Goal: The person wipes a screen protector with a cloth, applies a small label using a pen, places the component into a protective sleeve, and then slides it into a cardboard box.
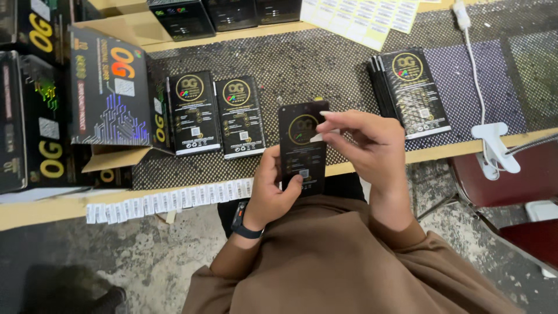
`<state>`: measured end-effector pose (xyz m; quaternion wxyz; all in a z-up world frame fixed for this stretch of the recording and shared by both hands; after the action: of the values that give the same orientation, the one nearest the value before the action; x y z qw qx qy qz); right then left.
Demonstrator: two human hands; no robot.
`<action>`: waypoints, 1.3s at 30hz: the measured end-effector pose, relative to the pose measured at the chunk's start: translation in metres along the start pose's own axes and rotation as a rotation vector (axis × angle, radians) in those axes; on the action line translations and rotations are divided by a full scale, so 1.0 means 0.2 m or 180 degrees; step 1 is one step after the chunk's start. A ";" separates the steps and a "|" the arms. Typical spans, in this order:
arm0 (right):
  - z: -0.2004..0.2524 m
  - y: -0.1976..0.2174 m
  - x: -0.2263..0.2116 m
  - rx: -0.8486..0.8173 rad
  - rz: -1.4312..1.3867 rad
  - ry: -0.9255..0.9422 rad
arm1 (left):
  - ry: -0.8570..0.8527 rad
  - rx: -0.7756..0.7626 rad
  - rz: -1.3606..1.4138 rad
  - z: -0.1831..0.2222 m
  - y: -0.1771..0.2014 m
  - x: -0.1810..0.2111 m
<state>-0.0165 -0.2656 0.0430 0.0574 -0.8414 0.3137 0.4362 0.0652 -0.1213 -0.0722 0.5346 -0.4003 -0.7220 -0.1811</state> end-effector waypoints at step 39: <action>-0.01 -0.08 -0.41 0.0672 0.0419 -0.0266 | -0.0454 -0.0049 -0.0827 0.17 -0.06 0.22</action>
<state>-0.0411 -0.2135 0.1044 0.1300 -0.7894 0.4098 0.4382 0.0305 -0.0884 -0.0430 0.4508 -0.3194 -0.8025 -0.2253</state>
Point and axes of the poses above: each hand's wrist, its own z-axis away from the middle knuckle, its own y-axis out of the back of the hand, x = y × z, the point moved 10 cm from there along -z, towards the middle knuckle
